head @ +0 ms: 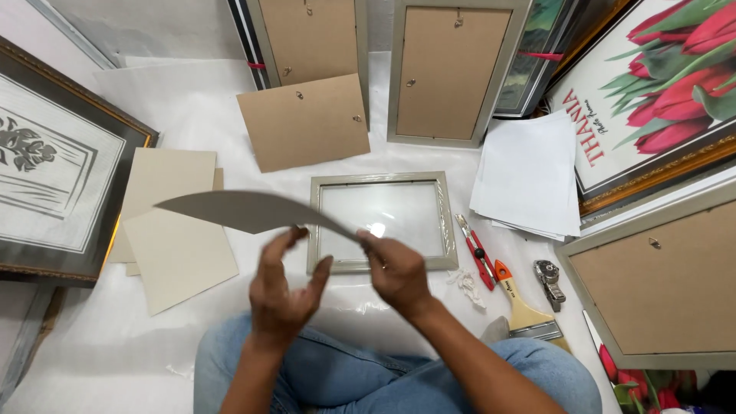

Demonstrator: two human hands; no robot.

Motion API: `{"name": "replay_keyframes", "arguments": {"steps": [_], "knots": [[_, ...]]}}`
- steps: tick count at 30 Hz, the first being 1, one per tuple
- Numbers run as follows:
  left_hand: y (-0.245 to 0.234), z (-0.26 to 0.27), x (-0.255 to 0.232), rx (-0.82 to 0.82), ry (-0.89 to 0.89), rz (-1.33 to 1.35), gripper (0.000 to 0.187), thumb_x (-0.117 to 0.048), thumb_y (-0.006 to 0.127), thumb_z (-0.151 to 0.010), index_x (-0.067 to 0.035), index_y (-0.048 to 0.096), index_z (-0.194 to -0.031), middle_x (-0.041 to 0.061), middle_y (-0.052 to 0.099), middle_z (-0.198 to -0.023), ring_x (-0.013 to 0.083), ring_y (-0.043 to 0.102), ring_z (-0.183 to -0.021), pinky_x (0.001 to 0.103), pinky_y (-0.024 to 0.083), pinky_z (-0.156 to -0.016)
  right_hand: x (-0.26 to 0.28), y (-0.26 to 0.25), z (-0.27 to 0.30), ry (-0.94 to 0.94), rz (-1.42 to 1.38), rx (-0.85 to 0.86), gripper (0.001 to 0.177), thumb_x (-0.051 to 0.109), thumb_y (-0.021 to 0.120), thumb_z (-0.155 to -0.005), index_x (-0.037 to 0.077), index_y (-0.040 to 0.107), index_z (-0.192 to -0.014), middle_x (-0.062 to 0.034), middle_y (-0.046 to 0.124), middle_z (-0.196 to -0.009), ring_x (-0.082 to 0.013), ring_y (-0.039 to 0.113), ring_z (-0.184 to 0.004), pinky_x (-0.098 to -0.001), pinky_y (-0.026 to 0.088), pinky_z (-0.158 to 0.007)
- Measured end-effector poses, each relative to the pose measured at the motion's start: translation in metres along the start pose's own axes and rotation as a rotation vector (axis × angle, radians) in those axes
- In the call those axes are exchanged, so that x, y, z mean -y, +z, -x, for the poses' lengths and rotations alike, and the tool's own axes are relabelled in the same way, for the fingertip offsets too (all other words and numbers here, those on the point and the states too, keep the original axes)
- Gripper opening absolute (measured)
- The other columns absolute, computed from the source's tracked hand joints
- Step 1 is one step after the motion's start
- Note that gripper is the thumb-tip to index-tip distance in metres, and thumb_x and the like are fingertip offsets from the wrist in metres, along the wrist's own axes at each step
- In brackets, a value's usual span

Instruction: Assembling picture frames by cleaning the glass with a brush and inserting cardboard backings.

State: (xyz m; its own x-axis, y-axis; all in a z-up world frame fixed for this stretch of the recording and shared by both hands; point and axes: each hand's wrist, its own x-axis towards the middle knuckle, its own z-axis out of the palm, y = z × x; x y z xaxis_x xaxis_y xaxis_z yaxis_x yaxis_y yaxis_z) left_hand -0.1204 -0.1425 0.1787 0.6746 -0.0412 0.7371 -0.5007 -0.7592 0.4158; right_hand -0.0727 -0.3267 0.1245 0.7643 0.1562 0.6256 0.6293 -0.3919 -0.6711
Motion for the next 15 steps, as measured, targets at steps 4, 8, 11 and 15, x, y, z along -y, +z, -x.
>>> {"name": "replay_keyframes", "arguments": {"steps": [4,8,11,15], "knots": [[0.014,-0.031,0.072,-0.285,0.012,-0.18,0.065,-0.028,0.078,-0.096,0.012,0.051,-0.139,0.028,0.054,-0.127,0.0474,0.055,-0.118,0.054,0.048,-0.102,-0.048,-0.047,-0.024,0.42,-0.248,-0.066,0.02,0.005,0.059,-0.1,0.006,0.079,-0.106,-0.016,0.077,-0.077,-0.0217,0.075,-0.068,-0.0306,0.062,-0.063],[0.051,-0.027,0.107,-0.135,-0.636,0.328,0.063,-0.018,0.073,-0.098,0.007,0.04,-0.146,0.022,0.052,-0.131,0.0338,0.055,-0.109,0.039,0.052,-0.082,-0.074,-0.081,-0.034,0.736,-0.336,-0.07,0.018,0.011,0.06,-0.105,-0.001,0.073,-0.104,-0.0202,0.073,-0.076,-0.0201,0.072,-0.064,-0.027,0.059,-0.057],[0.08,-0.007,0.13,-0.077,-0.969,0.723,0.05,-0.025,0.068,-0.1,0.001,0.049,-0.138,0.006,0.062,-0.113,0.0091,0.065,-0.086,0.015,0.051,-0.062,-0.091,-0.08,-0.031,0.872,-0.316,-0.062,0.02,0.012,0.058,-0.107,-0.004,0.07,-0.109,-0.0213,0.072,-0.077,-0.0198,0.072,-0.064,-0.0265,0.058,-0.056],[0.1,-0.003,0.157,0.055,-1.079,0.713,0.022,-0.021,0.074,-0.098,-0.005,0.072,-0.112,0.004,0.072,-0.084,0.008,0.063,-0.071,0.021,0.048,-0.054,-0.132,-0.067,-0.015,1.092,-0.19,-0.016,0.023,0.013,0.058,-0.106,-0.006,0.069,-0.111,-0.0199,0.069,-0.072,-0.0183,0.067,-0.057,-0.0268,0.055,-0.049]]}}
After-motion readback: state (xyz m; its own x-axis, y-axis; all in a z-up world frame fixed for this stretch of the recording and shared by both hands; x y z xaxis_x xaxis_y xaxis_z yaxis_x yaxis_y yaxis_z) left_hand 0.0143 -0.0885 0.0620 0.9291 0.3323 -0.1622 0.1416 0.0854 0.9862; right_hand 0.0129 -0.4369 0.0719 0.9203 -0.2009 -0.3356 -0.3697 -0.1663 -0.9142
